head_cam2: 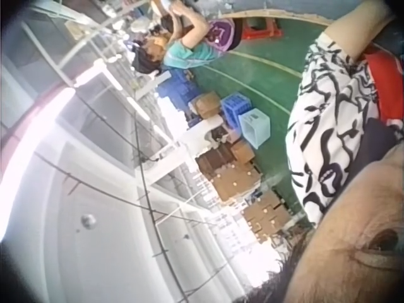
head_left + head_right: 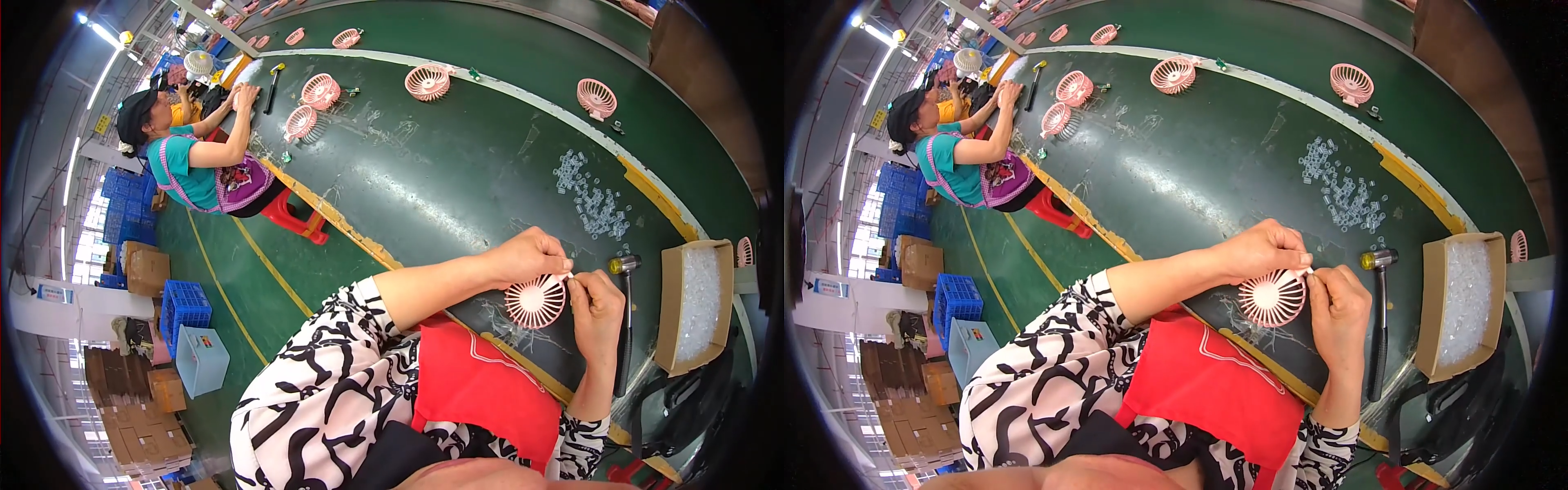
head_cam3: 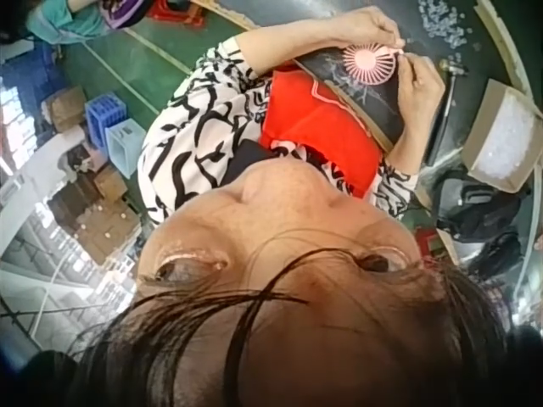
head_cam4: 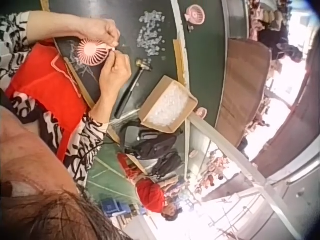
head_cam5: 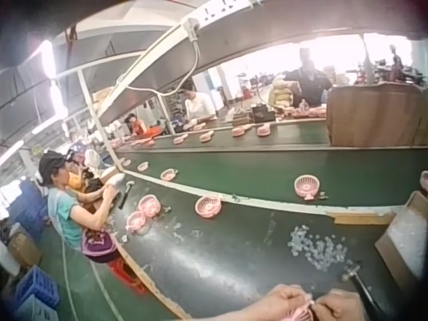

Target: The person assembles portable fan covers by inserting small plastic components into the fan grilles by hand, tapping them with a mallet, and placing the assembled parts onto the conveyor belt.

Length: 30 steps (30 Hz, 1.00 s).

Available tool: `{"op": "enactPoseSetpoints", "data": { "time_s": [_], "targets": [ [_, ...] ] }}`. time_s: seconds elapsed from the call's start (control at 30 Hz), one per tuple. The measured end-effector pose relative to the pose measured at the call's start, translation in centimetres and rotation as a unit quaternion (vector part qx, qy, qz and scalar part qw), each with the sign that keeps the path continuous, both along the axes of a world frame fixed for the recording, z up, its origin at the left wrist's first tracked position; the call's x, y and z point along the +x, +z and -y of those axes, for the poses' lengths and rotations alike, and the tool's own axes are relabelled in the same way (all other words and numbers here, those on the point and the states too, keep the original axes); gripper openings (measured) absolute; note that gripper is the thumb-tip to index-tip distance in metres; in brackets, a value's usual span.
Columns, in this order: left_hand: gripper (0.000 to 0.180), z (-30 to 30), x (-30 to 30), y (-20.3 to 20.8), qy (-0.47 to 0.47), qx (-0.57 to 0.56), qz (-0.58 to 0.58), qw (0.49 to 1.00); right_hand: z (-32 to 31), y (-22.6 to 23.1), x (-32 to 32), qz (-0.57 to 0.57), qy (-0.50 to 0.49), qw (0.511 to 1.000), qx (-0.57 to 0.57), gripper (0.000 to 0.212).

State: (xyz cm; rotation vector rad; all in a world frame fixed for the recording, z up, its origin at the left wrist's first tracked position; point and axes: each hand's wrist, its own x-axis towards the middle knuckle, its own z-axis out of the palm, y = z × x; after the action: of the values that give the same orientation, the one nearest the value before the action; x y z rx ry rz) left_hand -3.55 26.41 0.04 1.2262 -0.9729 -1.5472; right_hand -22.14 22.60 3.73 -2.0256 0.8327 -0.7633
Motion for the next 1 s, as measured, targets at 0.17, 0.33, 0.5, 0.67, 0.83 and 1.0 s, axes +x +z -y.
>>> {"op": "enactPoseSetpoints", "data": {
  "time_s": [0.17, 0.33, 0.5, 0.67, 0.83, 1.0],
  "targets": [
    [0.022, 2.9, -0.1, 0.4, -0.016, 0.039, 0.146, 0.988, 1.1, -0.5, -2.8, -0.136, -0.14, 0.972, -0.135, 0.019],
    [0.024, 5.2, 0.5, 1.6, -0.084, -0.017, 0.346, 0.934, 1.6, -2.7, -6.7, -0.322, -0.197, 0.903, -0.205, 0.029],
    [0.034, 3.2, -0.2, -0.1, 0.049, -0.209, 0.415, 0.884, 1.3, -3.2, -7.6, -0.287, -0.191, 0.924, -0.167, 0.016],
    [0.086, -1.9, 0.5, 0.0, 0.058, -0.272, 0.508, 0.815, 1.4, -2.0, -5.4, -0.141, -0.155, 0.972, -0.105, 0.017],
    [0.1, -3.6, 0.3, -0.3, 0.078, -0.219, 0.509, 0.829, -0.9, 0.7, -2.3, -0.066, -0.129, 0.988, -0.048, 0.024],
    [0.11, -3.4, -0.5, -0.5, 0.076, -0.21, 0.504, 0.834, -0.8, -2.3, -0.9, -0.145, -0.098, 0.961, -0.215, 0.025]
  ]
}}
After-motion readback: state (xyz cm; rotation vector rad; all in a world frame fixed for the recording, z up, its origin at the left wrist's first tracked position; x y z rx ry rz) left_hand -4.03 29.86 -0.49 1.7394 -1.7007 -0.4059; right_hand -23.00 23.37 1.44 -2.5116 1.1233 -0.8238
